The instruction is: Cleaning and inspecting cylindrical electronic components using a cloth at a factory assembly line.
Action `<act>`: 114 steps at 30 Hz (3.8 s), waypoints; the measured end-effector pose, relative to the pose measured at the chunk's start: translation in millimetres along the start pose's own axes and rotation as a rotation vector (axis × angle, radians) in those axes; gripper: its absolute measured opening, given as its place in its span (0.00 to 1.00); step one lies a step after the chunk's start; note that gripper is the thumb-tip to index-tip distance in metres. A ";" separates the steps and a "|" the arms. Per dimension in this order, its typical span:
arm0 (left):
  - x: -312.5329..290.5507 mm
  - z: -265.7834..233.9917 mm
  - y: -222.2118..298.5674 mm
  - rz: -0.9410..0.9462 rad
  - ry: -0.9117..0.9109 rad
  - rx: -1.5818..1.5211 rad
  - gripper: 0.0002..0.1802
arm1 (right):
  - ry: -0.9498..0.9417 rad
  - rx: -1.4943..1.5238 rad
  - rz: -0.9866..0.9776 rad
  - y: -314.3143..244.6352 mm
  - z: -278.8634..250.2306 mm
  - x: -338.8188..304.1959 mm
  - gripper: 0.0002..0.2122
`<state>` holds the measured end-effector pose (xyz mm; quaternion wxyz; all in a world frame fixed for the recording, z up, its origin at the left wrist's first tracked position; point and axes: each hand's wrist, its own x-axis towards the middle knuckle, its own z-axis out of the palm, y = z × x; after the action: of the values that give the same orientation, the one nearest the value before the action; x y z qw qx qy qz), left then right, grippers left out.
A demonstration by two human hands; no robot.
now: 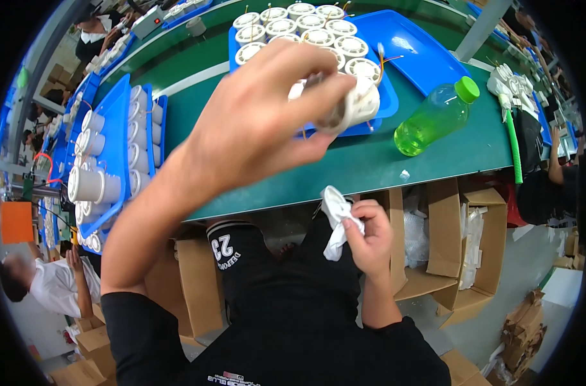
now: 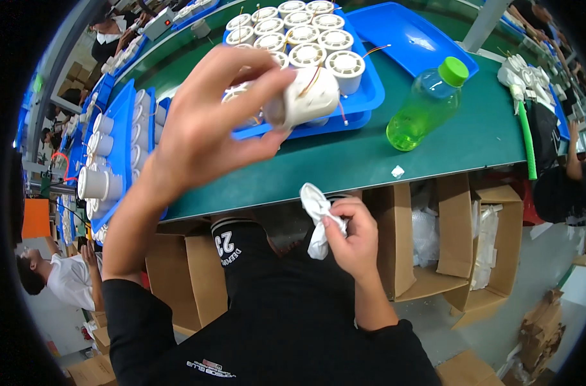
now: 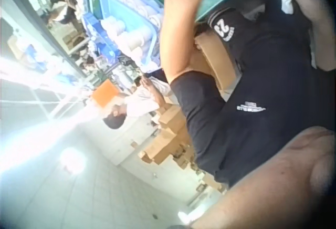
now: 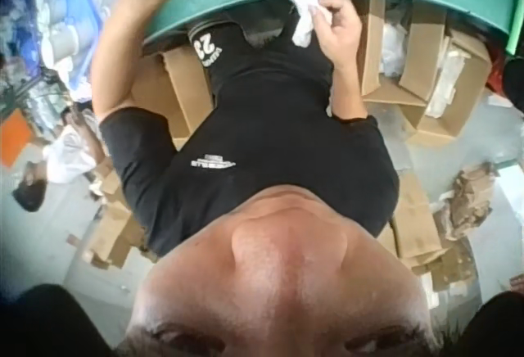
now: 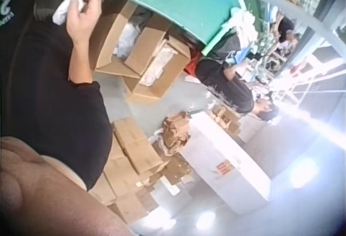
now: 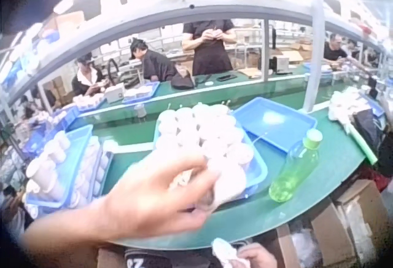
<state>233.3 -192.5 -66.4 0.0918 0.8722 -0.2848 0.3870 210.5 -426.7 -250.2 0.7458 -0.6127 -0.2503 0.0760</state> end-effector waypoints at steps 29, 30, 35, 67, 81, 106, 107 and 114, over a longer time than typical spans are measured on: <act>58.5 62.9 -35.5 -0.269 -0.419 0.031 0.29 | -0.051 0.185 0.151 9.2 -29.6 -13.2 0.09; 55.0 53.8 -29.7 -0.325 -0.275 -0.008 0.29 | -0.049 0.179 0.152 8.5 -30.6 -13.7 0.09; -3.9 5.6 19.7 -0.512 -0.044 -0.084 0.21 | -0.052 0.168 0.124 3.2 -34.7 -10.9 0.09; -148.2 -31.2 -21.6 -1.526 0.684 -1.084 0.16 | 0.538 -0.475 -0.134 -39.8 -145.8 133.5 0.05; -163.0 42.7 -183.3 -1.686 0.301 -1.366 0.14 | 0.346 -0.586 0.212 66.9 -275.4 304.5 0.13; -140.1 73.9 -189.1 -1.661 0.345 -1.497 0.17 | 0.657 -0.261 0.123 -36.9 -263.7 257.4 0.06; -140.7 75.0 -191.8 -1.660 0.334 -1.508 0.17 | 0.656 -0.268 0.080 -44.1 -265.8 254.7 0.06; -129.4 74.2 -181.4 -1.668 0.343 -1.477 0.19 | 0.829 -0.161 0.097 -27.3 -266.9 195.6 0.06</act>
<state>312.9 -16.7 -200.4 0.8533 0.4573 0.2441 0.0561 498.6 -584.8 -202.5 0.7286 -0.6588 0.0946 -0.1618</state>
